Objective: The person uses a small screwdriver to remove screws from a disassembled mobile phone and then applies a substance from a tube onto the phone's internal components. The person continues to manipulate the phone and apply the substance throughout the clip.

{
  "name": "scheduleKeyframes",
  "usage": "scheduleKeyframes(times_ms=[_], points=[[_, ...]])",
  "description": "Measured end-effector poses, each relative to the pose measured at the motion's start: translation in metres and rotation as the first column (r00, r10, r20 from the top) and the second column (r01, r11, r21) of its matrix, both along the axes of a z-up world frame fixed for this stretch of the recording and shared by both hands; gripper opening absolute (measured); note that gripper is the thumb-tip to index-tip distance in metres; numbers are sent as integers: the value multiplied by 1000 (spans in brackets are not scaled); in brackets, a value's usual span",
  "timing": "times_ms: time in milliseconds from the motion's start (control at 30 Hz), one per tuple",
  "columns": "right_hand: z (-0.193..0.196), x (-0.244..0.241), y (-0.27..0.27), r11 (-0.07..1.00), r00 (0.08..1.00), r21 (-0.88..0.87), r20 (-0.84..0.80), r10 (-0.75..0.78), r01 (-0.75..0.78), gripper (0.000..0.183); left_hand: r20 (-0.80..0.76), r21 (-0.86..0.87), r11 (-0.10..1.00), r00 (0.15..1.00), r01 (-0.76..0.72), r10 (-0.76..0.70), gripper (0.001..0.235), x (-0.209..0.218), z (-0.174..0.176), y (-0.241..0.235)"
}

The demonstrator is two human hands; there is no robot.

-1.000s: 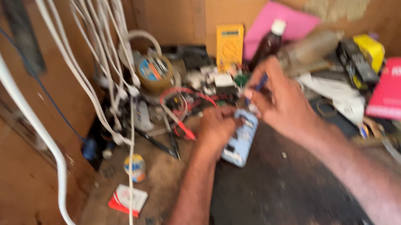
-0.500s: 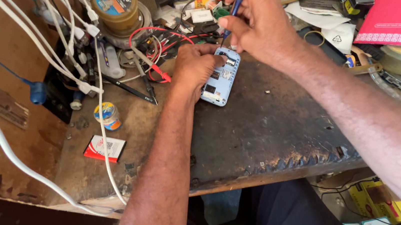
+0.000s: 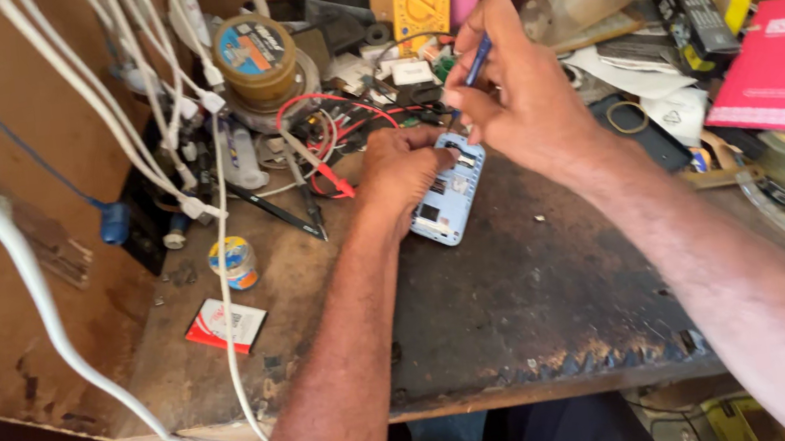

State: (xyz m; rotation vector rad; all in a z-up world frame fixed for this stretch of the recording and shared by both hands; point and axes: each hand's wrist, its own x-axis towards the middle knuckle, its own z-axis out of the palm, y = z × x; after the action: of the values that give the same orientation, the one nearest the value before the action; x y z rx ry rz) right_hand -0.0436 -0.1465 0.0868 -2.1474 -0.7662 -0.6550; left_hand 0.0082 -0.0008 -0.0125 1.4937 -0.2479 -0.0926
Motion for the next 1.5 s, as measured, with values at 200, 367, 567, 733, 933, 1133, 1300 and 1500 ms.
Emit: scheduleKeyframes(times_ms=[200,367,567,733,933,1133,1300,1500], points=[[0,0,-1,996,991,88,-134,-14,25,37,-38,-48,999,999,18,-20,26,0,1,-1],[0,0,-1,993,982,106,-174,74,-56,41,-1,4,1000,1000,-19,19,26,-2,3,1],[1,1,-2,978,979,-69,-31,-201,198,40,-23,-20,1000,1000,7,-7,25,-4,9,-1],[2,2,-2,993,974,113,-223,46,-21,40,11,26,999,1000,-19,19,25,-6,5,2],[3,1,2,993,991,31,-73,-113,116,41,-24,-20,1000,999,23,-23,24,-8,8,1],[8,1,-2,987,958,158,-285,23,24,40,-39,7,1000,999,-7,7,26,-7,9,0],[9,6,0,987,954,154,-301,12,36,39,-25,-2,1000,1000,7,-7,25,-6,8,1],[10,4,2,991,971,133,-233,56,-26,36,-48,-16,1000,999,-3,2,24,-7,8,0]])
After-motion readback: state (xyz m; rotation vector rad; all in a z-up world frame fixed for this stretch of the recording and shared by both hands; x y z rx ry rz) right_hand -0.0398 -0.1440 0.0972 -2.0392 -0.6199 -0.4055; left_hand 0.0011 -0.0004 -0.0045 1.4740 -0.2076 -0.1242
